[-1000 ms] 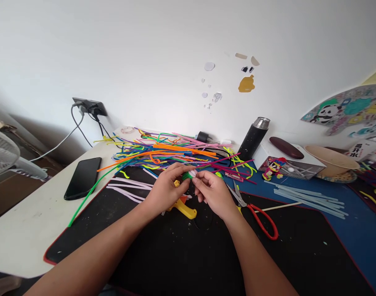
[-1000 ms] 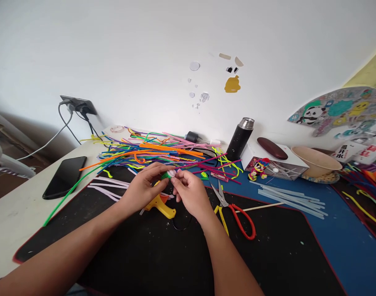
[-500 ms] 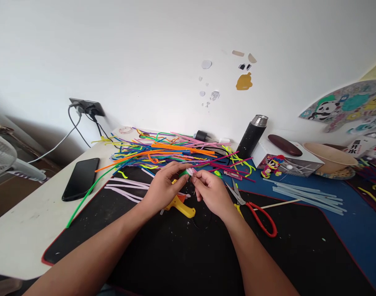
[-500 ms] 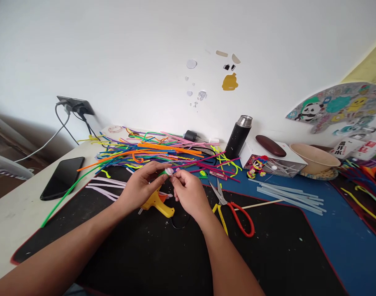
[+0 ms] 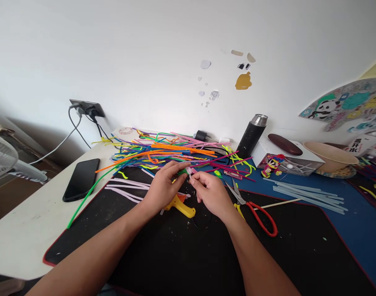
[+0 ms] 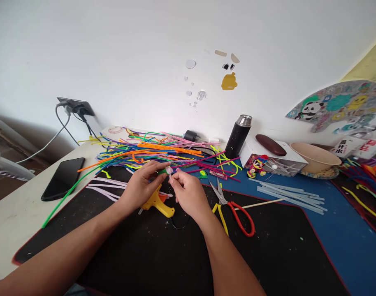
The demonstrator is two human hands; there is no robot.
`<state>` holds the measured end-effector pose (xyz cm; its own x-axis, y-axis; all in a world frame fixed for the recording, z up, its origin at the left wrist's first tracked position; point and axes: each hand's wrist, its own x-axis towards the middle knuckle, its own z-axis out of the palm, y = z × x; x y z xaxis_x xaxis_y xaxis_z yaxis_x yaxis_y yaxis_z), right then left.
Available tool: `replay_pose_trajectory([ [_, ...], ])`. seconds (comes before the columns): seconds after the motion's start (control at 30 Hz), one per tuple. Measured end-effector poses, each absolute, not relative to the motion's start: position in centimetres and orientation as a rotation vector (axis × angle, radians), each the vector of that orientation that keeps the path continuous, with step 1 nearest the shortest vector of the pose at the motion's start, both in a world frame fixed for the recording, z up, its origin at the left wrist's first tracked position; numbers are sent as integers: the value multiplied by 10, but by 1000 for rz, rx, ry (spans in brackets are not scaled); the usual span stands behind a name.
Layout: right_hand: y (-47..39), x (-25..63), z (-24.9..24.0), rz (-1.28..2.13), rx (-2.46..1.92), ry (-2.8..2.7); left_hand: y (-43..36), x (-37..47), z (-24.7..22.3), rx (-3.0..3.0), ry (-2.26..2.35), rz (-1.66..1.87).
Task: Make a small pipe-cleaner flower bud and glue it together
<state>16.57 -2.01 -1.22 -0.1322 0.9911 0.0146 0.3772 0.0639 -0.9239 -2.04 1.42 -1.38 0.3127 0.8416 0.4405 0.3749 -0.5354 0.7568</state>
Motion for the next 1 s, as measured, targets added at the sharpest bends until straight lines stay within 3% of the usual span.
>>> replay_pose_trajectory([
  [0.6, -18, 161, -12, 1285, -1257, -1398, 21, -24, -17, 1853, 1017, 1180],
  [1.0, -18, 161, -8, 1258, -1245, -1356, 15, -22, -11, 1823, 957, 1160],
])
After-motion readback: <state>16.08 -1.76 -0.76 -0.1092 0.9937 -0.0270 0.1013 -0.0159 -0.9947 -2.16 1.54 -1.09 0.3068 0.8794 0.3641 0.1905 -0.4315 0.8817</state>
